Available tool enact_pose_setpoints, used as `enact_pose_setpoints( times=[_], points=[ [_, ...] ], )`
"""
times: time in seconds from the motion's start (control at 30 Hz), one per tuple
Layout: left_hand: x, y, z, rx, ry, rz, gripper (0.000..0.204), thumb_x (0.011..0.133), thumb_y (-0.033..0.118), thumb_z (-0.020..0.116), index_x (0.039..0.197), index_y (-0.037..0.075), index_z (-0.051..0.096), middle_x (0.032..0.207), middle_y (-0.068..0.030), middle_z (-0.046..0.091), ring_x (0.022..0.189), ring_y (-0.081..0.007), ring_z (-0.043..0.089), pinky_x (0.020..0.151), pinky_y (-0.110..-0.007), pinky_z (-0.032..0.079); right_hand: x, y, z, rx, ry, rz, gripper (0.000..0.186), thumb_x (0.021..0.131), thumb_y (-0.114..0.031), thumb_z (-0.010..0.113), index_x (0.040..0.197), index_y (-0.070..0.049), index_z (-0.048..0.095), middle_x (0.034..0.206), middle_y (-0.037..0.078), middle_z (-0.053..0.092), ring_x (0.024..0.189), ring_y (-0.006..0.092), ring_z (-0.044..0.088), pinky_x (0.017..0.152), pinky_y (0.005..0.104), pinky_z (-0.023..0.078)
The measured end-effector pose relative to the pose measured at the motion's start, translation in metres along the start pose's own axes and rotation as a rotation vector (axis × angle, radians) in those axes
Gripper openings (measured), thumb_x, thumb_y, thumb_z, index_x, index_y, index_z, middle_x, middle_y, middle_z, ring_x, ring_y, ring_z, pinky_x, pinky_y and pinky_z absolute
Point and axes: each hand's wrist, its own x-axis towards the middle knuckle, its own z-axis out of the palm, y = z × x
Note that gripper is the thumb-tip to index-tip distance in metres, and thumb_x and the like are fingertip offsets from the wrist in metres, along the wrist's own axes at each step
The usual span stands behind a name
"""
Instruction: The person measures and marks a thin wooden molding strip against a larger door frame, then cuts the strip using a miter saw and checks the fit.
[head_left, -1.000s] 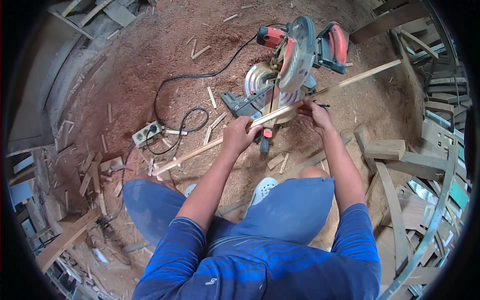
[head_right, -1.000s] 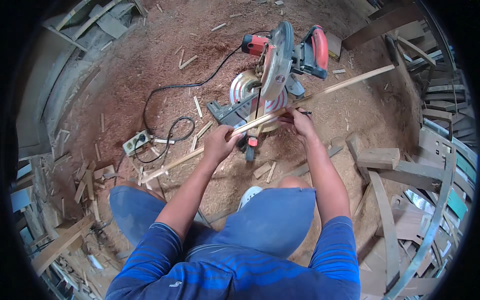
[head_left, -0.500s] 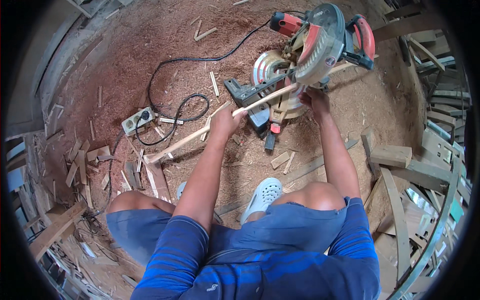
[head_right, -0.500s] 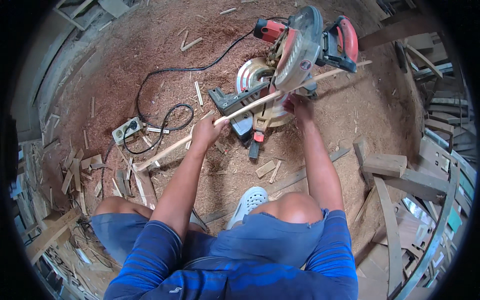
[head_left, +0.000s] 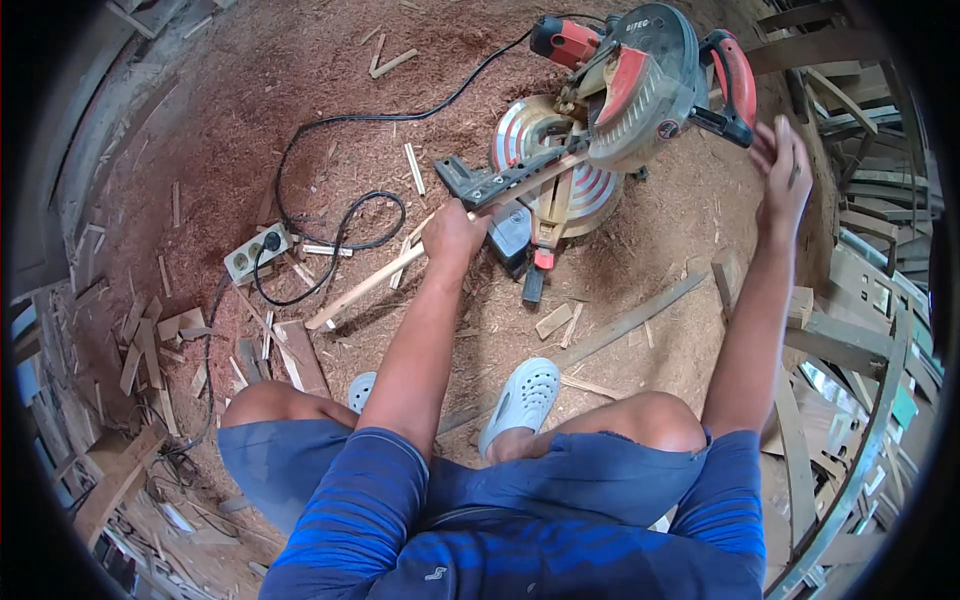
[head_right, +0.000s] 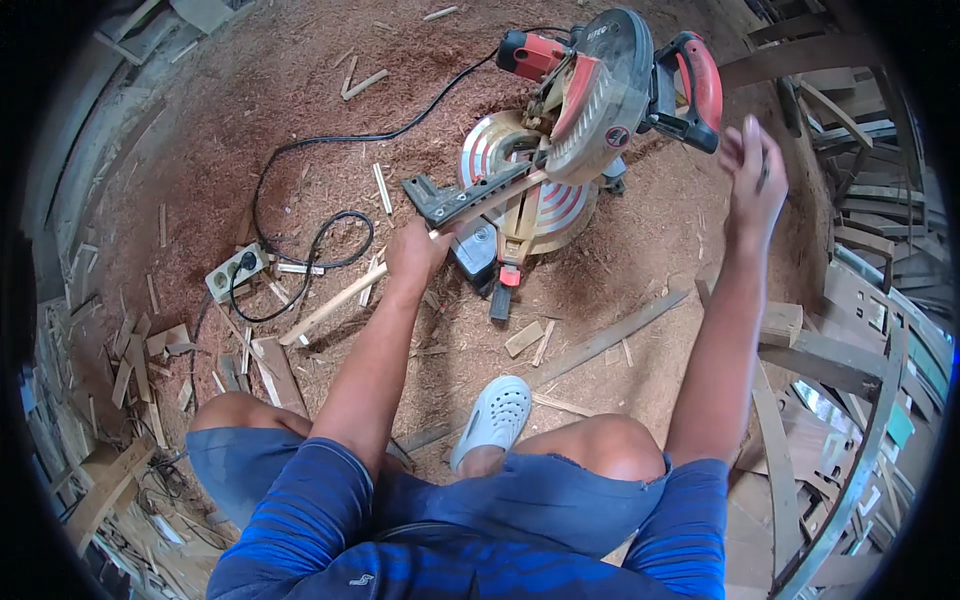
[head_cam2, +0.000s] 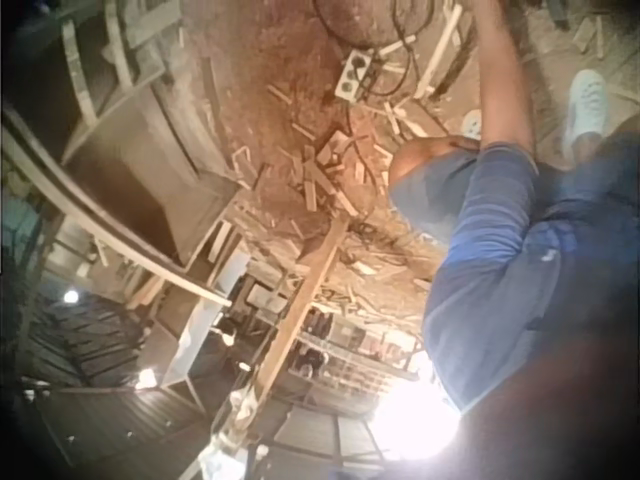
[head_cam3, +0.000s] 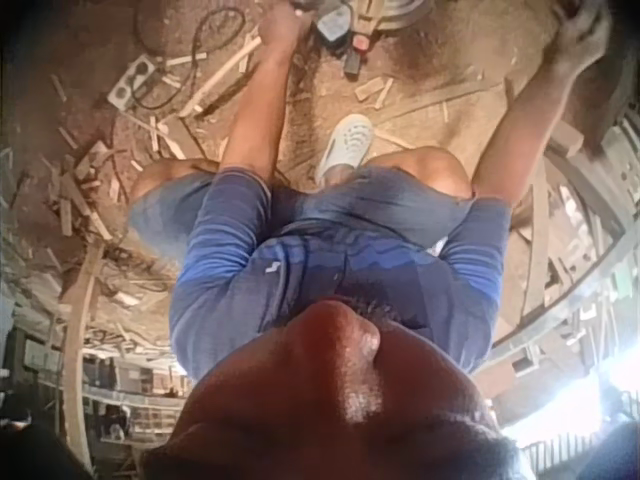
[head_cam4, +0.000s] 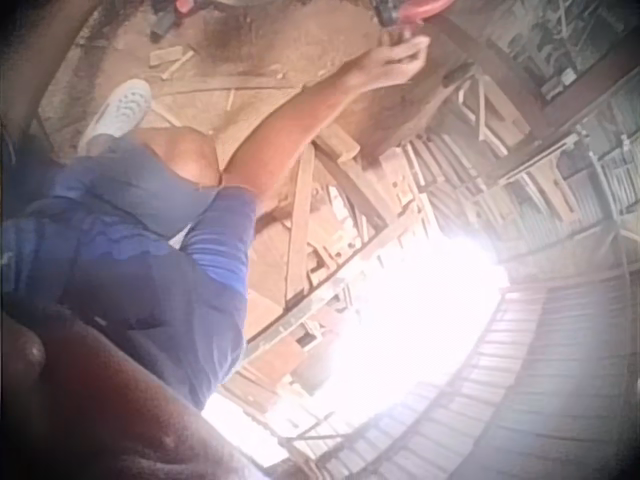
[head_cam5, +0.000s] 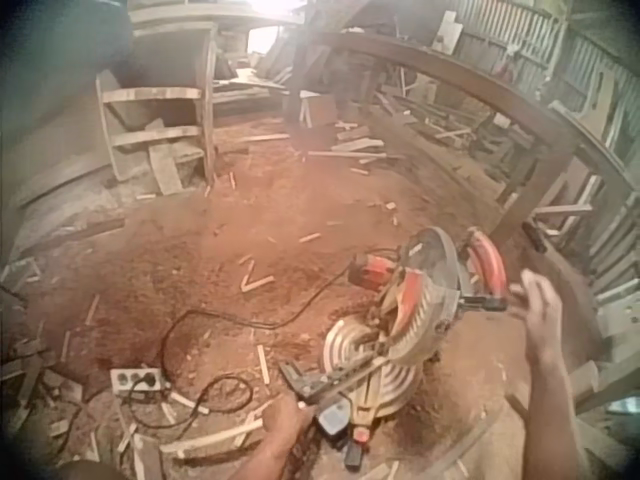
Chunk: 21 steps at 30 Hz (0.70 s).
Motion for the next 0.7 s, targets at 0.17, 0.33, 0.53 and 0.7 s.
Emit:
enact_pose_setpoints(
  times=[0.17,0.33,0.53,0.7],
  points=[
    [-0.003,-0.004,0.018,-0.049,0.107,0.046,0.071,0.084,0.07,0.077,0.096,0.0,0.074,0.093,-0.0259,0.077,0.093,-0.0455,0.075,0.086,-0.054,0.057,0.113,-0.035,0.038,-0.391,-0.27,0.182,0.058,0.101,-0.054,0.07,0.12,0.0,0.072,0.107,0.011,0.076,0.09,0.0173,0.073,0.083,0.034,0.059],
    [-0.002,-0.008,0.022,-0.028,0.157,0.018,0.064,0.083,0.065,0.08,0.098,0.003,0.076,0.091,-0.0244,0.077,0.091,-0.0445,0.075,0.083,-0.054,0.057,0.145,-0.025,0.083,-0.47,-0.47,0.352,0.059,0.102,-0.056,0.065,0.108,0.002,0.074,0.089,0.013,0.076,0.076,0.0196,0.074,0.075,0.0378,0.061],
    [0.002,-0.01,0.015,-0.069,0.134,-0.032,0.062,0.081,0.065,0.082,0.102,0.006,0.079,0.094,-0.0207,0.079,0.091,-0.0413,0.076,0.083,-0.052,0.058,0.093,-0.054,0.098,-0.437,-0.334,0.297,0.053,0.112,-0.04,0.052,0.099,0.007,0.073,0.078,0.015,0.072,0.063,0.0279,0.067,0.061,0.0427,0.054],
    [-0.001,-0.001,0.012,-0.125,0.109,-0.044,0.063,0.08,0.065,0.083,0.103,0.006,0.079,0.094,-0.0209,0.079,0.091,-0.041,0.076,0.083,-0.05,0.058,0.093,-0.036,0.085,-0.469,-0.293,0.201,0.055,0.109,-0.046,0.056,0.102,0.006,0.074,0.08,0.014,0.074,0.065,0.024,0.069,0.062,0.0374,0.057]
  ],
)
